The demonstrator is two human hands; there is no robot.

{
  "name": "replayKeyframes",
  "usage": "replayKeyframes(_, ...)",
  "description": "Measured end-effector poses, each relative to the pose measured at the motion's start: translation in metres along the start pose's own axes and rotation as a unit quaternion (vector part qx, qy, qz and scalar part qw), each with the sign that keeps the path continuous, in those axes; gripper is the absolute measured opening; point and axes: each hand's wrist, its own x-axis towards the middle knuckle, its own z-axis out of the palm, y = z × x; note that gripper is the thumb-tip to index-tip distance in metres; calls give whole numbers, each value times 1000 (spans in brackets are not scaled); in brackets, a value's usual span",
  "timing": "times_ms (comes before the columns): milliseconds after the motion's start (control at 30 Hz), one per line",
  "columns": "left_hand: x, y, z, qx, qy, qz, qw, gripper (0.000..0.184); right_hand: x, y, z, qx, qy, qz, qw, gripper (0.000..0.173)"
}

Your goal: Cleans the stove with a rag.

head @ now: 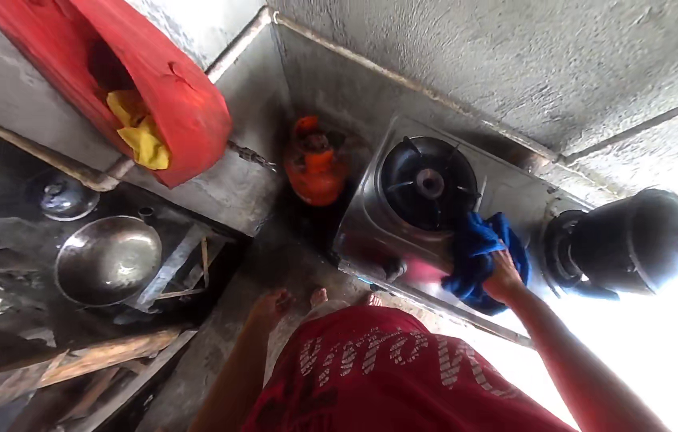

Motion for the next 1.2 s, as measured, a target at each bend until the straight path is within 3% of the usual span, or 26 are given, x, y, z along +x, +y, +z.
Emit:
replayKeyframes(233,-13,0,-3,-2,24,-1,1000,32,99,26,-61,-83,83,-13,993,48)
replayKeyframes(367,-21,-2,-7,-32,65,-2,997,35,175,33,-94,-80,78,-11,994,52)
replayKeyframes(533,-25,-17,-16,-70,104,-4,992,35,228,-19,-126,-44,75,-49,995,47)
replayKeyframes(667,-35,-33,-21,-80,114,-7,990,35,243,-45,-137,27,70,12,997,38)
replayKeyframes(800,-45,-49,-34,-56,120,-15,991,36,243,-64,-169,66,196,44,977,38)
replayKeyframes(900,-47,-70,-53,-67,140,-23,988,38,248,-86,-204,82,266,-49,959,42)
replayKeyframes(967,-49,-84,-62,-80,160,-46,983,39,251,-109,-216,57,243,-160,955,43)
replayKeyframes(1100,-50,-95,-65,-94,185,-74,975,40,265,-158,-177,-10,31,-374,927,31)
replayKeyframes(1200,-56,-86,-56,-84,164,-73,980,39,277,-163,-145,-45,-79,-430,898,45)
